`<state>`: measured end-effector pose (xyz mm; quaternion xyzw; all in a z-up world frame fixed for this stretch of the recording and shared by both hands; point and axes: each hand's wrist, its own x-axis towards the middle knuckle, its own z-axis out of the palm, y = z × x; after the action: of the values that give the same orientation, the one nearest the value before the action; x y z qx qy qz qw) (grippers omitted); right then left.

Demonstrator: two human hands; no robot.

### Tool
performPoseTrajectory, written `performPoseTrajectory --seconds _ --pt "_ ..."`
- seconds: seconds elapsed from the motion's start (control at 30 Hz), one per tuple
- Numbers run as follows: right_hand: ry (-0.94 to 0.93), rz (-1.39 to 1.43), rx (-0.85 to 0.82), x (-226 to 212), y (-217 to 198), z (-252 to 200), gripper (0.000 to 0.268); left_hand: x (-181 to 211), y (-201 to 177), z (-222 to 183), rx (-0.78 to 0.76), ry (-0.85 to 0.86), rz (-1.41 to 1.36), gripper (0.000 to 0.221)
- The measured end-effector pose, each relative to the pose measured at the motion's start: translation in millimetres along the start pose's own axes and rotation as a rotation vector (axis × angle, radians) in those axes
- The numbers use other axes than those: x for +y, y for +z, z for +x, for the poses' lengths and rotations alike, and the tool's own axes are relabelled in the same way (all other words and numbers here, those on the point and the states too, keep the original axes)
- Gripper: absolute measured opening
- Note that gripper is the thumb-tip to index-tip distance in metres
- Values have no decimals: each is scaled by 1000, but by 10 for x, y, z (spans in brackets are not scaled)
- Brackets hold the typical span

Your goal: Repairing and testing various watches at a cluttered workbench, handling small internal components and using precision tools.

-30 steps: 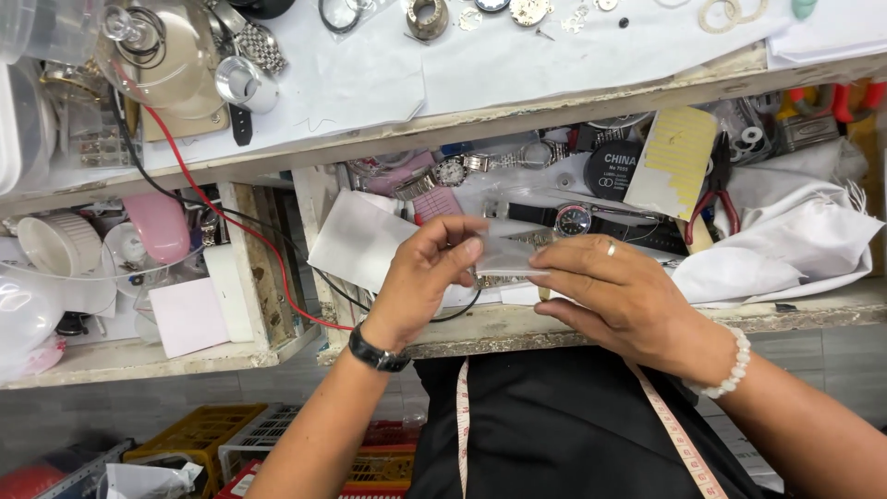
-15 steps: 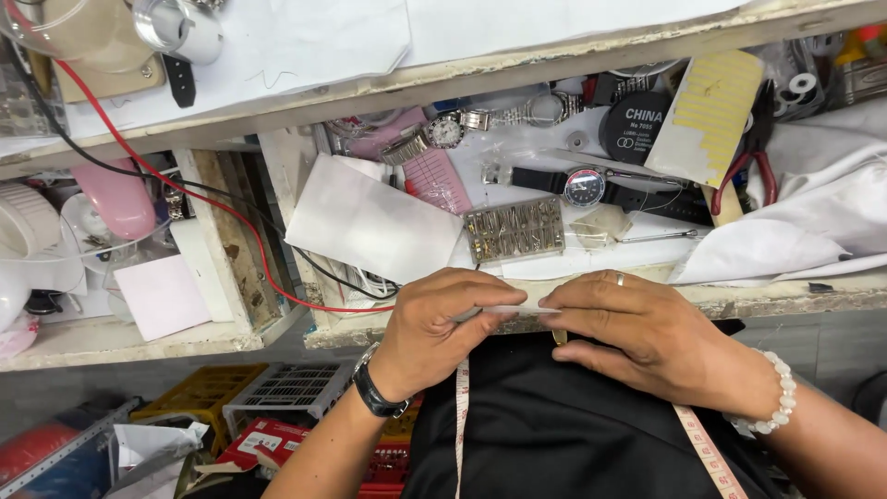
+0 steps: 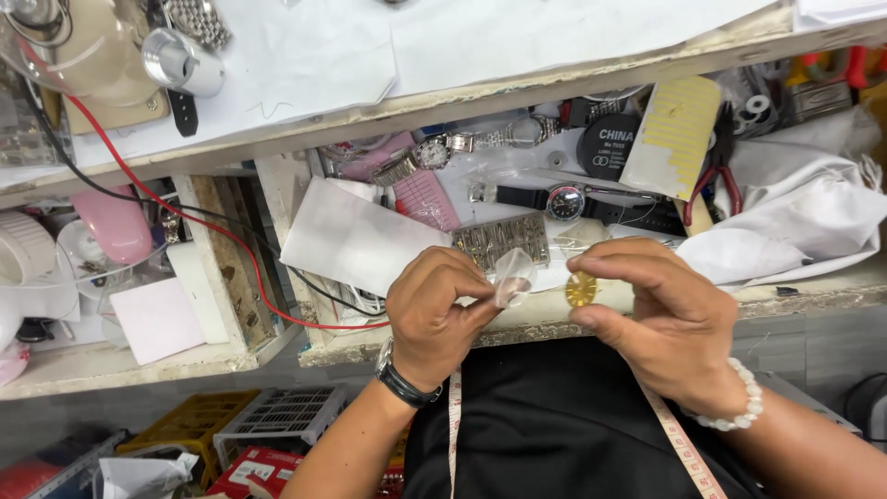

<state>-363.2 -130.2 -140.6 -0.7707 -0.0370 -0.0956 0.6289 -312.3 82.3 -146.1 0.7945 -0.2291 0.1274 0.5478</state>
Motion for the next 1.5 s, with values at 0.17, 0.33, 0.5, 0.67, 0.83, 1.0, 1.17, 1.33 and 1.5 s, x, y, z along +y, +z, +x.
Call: performPoseTrajectory --seconds 0.17,0.33,0.5,0.67,0.83,1.0,1.17,1.33,1.5 --pt "-197 -153 -12 -118 121 149 39 43 28 42 -49 96 -2 25" --pt "-269 -210 -48 -58 132 190 45 19 54 17 -40 98 -33 24" --pt "-246 -158 -68 -72 42 175 46 13 84 27 -34 106 -65 25" --pt "-306 -226 -145 -91 -63 219 25 28 114 88 -6 69 -183 28" --pt "-377 -280 -53 -174 -54 279 21 70 112 171 -24 123 -203 29" --pt "-386 -214 -188 -187 -249 403 46 57 57 311 -52 185 -249 34" --pt "-401 -171 -312 -269 -295 537 35 17 23 414 -127 162 -324 27" --pt "-325 -166 -217 -318 -282 587 27 15 13 457 -186 109 -395 13" --pt "-236 -118 -124 -283 -201 608 16 -26 16 428 -220 -84 -426 16"
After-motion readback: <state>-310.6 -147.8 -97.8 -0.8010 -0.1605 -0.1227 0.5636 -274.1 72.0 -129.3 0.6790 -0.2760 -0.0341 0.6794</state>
